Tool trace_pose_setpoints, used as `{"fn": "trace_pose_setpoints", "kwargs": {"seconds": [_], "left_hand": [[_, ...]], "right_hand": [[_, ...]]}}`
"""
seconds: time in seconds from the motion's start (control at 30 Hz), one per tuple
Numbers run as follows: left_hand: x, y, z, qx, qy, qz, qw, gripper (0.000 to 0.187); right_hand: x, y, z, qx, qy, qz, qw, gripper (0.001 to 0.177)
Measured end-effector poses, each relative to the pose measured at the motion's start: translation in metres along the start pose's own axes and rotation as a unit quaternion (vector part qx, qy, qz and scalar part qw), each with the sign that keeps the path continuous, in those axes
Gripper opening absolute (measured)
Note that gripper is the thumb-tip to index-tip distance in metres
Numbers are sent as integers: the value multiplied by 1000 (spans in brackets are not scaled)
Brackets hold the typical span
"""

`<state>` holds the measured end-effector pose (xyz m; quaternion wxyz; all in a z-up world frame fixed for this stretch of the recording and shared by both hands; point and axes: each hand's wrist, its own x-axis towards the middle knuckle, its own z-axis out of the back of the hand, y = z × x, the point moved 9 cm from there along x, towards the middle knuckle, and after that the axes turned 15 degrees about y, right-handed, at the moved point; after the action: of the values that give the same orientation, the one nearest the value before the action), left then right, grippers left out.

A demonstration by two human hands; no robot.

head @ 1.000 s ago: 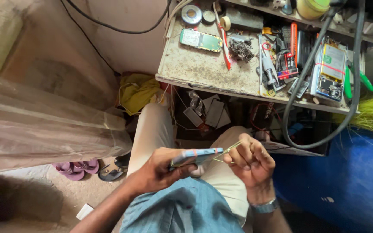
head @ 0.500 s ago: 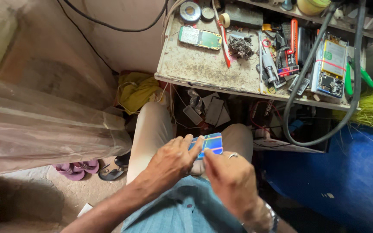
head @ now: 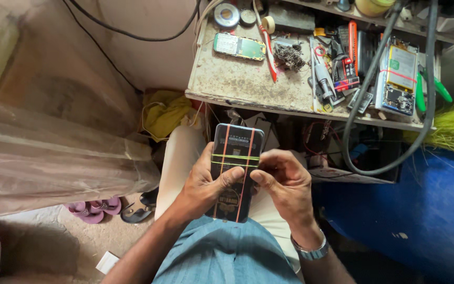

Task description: The person works on a disassembled mobile phone by placing a battery inside and then securing the back cover onto the device with rubber bands.

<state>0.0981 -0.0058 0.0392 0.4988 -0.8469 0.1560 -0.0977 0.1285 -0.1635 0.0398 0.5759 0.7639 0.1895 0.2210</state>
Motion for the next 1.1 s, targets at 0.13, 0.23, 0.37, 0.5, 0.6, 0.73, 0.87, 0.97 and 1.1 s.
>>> {"fn": "trace_pose_setpoints", "kwargs": {"seconds": [0.13, 0.23, 0.37, 0.5, 0.6, 0.73, 0.87, 0.97, 1.1], "left_hand": [[-2, 0, 8, 74, -44, -21, 996, 44], [-3, 0, 9, 96, -59, -34, 993, 40], [0, -6, 5, 124, -73, -17, 989, 41], [-3, -40, -21, 218, -93, -143, 961, 67], [-6, -39, -36, 165, -113, -203, 959, 67], [-8, -21, -29, 153, -133, -166, 965, 60], [-6, -18, -27, 157, -136, -166, 964, 53], [-7, -15, -27, 145, -138, -172, 965, 47], [-10, -12, -27, 132, -141, -198, 961, 40]], "right_hand": [[-11, -3, 0, -56, -14, 44, 997, 18], [-19, -7, -1, -83, -36, 39, 995, 13], [-18, -21, 1, -36, -50, 23, 998, 17], [-5, -25, 5, 88, -101, 35, 990, 18], [3, -19, 4, 154, -126, 20, 980, 18], [4, -17, -3, 198, -126, 6, 972, 15], [3, -12, -8, 198, -112, 51, 973, 16], [2, -11, -10, 198, -105, 77, 972, 17], [-2, -10, -7, 183, -132, 68, 972, 13]]}}
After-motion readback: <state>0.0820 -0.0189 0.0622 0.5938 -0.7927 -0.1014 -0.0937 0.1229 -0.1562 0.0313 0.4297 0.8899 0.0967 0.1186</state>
